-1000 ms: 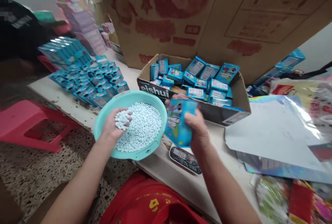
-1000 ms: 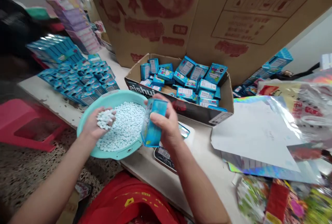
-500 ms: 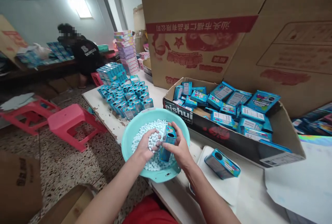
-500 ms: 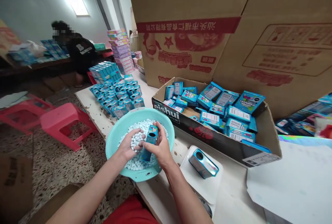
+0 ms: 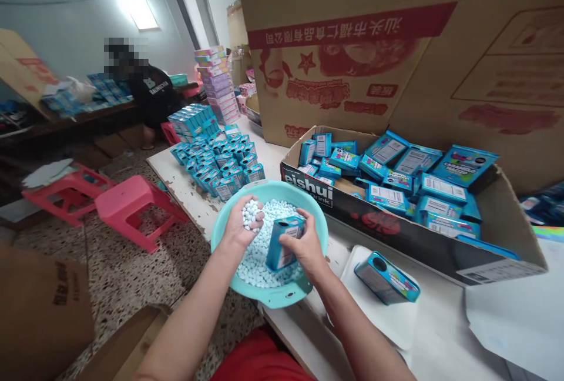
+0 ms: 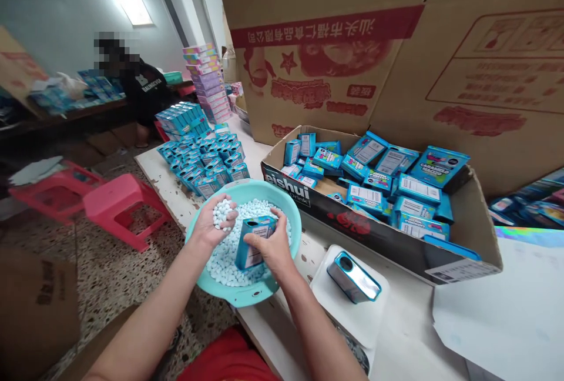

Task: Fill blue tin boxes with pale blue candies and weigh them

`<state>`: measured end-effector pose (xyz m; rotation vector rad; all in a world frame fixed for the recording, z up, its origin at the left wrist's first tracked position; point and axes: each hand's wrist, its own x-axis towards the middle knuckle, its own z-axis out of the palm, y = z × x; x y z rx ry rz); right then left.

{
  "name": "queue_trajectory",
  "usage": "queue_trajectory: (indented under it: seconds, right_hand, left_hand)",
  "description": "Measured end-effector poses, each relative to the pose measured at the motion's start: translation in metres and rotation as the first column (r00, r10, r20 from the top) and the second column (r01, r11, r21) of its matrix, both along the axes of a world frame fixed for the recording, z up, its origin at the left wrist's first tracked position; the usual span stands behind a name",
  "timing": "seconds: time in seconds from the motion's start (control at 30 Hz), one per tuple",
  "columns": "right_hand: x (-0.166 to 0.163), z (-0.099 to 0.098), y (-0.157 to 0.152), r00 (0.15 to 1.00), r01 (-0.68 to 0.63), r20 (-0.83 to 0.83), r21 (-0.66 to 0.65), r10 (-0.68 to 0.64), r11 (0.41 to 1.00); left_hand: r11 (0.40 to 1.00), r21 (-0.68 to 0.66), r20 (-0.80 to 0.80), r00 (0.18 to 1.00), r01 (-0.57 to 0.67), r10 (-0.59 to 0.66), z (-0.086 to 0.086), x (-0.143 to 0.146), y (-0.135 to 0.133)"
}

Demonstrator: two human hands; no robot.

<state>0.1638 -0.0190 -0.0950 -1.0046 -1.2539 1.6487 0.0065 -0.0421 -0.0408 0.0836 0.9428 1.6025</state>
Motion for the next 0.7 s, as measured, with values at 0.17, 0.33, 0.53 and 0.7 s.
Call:
queue_trajectory:
  seconds: [0.17,0.33,0.53,0.7]
  right_hand:
    - [0.002,0.001,-0.005,0.999,-0.008,0.036,0.11,0.004,0.994]
    - [0.0,-0.002,-0.012,0.979,0.024,0.164,0.501,-0.122,0.865]
    - [-0.002,-0.005,-0.013,0.965,-0.074,0.244,0.61,-0.098,0.789]
    - [-0.001,-0.003,-0.012,0.968,-0.041,0.221,0.602,-0.117,0.797]
  left_hand:
    - [0.997,0.063,-0.051,0.997,-0.055,0.058,0.022,-0.009,0.002]
    - [0.984,0.13,-0.174,0.974,-0.125,0.147,0.022,0.012,0.007]
    - [0.97,0.183,-0.411,0.883,-0.162,0.225,0.008,0.029,0.011]
    - [0.972,0.179,-0.454,0.864,-0.15,0.217,0.006,0.028,0.008]
